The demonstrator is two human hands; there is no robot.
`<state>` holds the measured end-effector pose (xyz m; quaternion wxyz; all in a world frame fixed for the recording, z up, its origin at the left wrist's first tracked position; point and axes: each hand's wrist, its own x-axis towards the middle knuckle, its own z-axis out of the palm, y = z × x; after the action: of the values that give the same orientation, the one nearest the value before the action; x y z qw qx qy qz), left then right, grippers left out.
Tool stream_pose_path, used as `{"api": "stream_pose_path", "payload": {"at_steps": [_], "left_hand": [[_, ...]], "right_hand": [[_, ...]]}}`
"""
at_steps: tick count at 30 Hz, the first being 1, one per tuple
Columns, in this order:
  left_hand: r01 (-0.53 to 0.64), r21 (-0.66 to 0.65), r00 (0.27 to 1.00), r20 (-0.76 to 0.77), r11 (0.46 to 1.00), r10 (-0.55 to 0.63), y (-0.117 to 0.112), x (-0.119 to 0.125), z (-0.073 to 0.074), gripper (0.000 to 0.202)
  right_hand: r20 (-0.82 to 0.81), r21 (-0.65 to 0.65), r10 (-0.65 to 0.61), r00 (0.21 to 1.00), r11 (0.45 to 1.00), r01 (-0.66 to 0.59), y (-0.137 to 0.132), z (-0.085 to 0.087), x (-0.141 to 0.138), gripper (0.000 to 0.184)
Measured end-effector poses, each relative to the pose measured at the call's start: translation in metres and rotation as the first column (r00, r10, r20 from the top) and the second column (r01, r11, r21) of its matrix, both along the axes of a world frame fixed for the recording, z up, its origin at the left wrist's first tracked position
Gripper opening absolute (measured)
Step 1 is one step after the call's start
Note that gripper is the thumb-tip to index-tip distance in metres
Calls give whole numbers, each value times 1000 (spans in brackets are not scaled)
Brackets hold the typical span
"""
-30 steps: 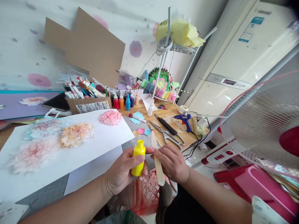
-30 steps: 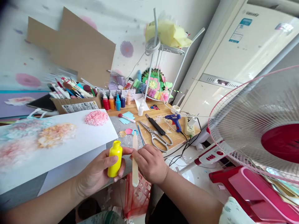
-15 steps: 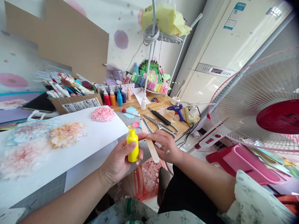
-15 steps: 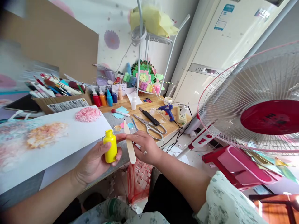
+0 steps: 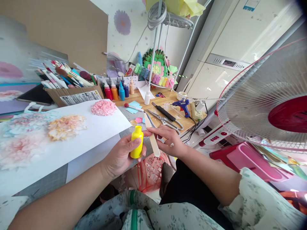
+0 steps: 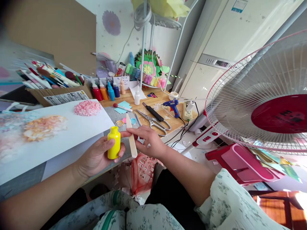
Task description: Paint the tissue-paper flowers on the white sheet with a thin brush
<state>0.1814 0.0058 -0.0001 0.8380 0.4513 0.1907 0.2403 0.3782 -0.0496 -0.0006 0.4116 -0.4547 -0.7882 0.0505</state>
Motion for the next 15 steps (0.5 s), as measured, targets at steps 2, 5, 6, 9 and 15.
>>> {"api": "stream_pose_path", "payload": {"at_steps": [2, 5, 6, 9, 15], "left_hand": [[11, 10, 1000, -8, 1000, -11, 0, 0, 0, 54], [27, 26, 1000, -13, 999, -27, 0, -1, -1, 51], [32, 31, 999, -20, 999, -31, 0, -1, -1, 51], [50, 49, 997, -62, 998, -47, -2, 0, -4, 56], [29, 117, 991, -132, 993, -14, -4, 3, -6, 69]], "right_hand": [[-4, -32, -79, 997, 996, 79, 4, -3, 18, 31], [-51, -46, -378, 924, 925, 376, 14, -7, 67, 33], [-63, -53, -479, 876, 878, 476, 16, -8, 86, 33], [-29, -126, -636, 771, 768, 629, 21, -13, 131, 32], [22, -267, -653, 757, 726, 634, 28, -26, 140, 32]]}}
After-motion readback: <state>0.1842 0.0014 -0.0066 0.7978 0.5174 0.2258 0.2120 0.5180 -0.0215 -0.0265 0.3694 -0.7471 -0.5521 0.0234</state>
